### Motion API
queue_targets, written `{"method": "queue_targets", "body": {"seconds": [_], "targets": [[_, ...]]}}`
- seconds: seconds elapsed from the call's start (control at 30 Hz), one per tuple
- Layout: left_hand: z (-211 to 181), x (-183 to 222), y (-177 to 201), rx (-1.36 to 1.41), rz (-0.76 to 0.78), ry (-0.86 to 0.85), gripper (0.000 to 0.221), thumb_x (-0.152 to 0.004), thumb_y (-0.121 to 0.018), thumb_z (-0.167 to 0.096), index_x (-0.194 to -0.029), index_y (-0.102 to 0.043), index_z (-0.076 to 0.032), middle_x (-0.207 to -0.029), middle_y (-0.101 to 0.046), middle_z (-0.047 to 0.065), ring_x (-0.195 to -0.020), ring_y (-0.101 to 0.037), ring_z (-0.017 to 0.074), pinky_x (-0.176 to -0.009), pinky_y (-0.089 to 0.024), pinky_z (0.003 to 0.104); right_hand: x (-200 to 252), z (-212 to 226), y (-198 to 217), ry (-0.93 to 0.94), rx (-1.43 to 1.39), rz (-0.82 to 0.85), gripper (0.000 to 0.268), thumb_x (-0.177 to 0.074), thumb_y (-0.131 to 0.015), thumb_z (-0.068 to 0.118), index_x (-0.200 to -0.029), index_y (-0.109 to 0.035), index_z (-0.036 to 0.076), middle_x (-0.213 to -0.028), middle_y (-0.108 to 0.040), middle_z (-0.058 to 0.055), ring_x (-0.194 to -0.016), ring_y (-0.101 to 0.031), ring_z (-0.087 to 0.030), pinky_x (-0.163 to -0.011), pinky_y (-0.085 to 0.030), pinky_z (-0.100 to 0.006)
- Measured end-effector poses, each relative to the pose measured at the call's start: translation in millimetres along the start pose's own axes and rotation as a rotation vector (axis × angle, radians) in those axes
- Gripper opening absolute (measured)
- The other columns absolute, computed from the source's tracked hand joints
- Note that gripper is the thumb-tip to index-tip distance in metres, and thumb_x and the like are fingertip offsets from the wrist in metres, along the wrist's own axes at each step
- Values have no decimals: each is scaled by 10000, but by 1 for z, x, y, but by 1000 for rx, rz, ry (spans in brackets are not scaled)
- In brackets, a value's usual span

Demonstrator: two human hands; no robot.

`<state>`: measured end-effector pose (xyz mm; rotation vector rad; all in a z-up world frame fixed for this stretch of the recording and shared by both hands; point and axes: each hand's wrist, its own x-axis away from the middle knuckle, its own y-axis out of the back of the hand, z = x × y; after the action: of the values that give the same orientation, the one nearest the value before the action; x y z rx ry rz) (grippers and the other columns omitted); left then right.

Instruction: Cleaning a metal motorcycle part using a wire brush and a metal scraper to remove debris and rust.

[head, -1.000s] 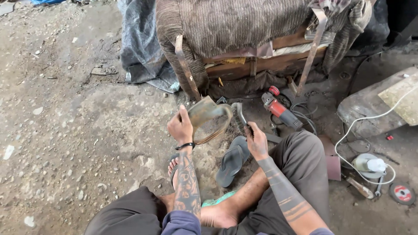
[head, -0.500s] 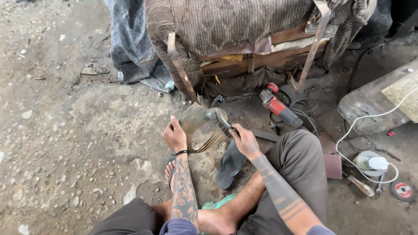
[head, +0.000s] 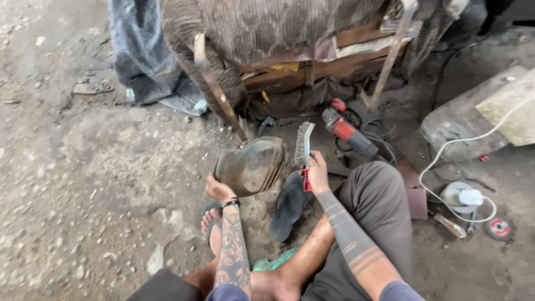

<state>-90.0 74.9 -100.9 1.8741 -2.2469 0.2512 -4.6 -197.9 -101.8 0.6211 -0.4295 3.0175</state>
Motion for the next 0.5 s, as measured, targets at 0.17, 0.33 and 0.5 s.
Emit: {"method": "queue_targets", "body": {"seconds": [0.17, 0.33, 0.5], "targets": [[26, 3, -7, -59, 4, -88, 338, -943, -638, -346, -1016, -749, -35, -1042, -640, 196, -1033, -600, 278, -965, -454, 399, -15, -18, -9, 47, -29, 12, 173, -995, -477, 113, -1095, -618, 109, -634, -592, -129, -477, -648, -210, -409, -548, -284], [60, -17, 1, -157, 39, -126, 368, -974, -669, -366, -1027, -642, -2, -1023, -607, 196, -1003, -572, 302, -981, -424, 422, -9, -41, -16, 20, -27, 44, 193, -972, -488, 106, -1094, -637, 123, -635, -596, -142, -473, -644, -219, -402, -527, -282], [-1, 32, 6, -290, 213, -470, 616, -1176, -419, -407, -771, -510, 48, -710, -567, 136, -695, -384, 232, -682, -370, 432, 28, 11, -27, -100, -54, 148, 122, -1040, -408, 71, -1122, -498, 67, -803, -407, -105, -603, -484, -191, -508, -426, -317]]}}
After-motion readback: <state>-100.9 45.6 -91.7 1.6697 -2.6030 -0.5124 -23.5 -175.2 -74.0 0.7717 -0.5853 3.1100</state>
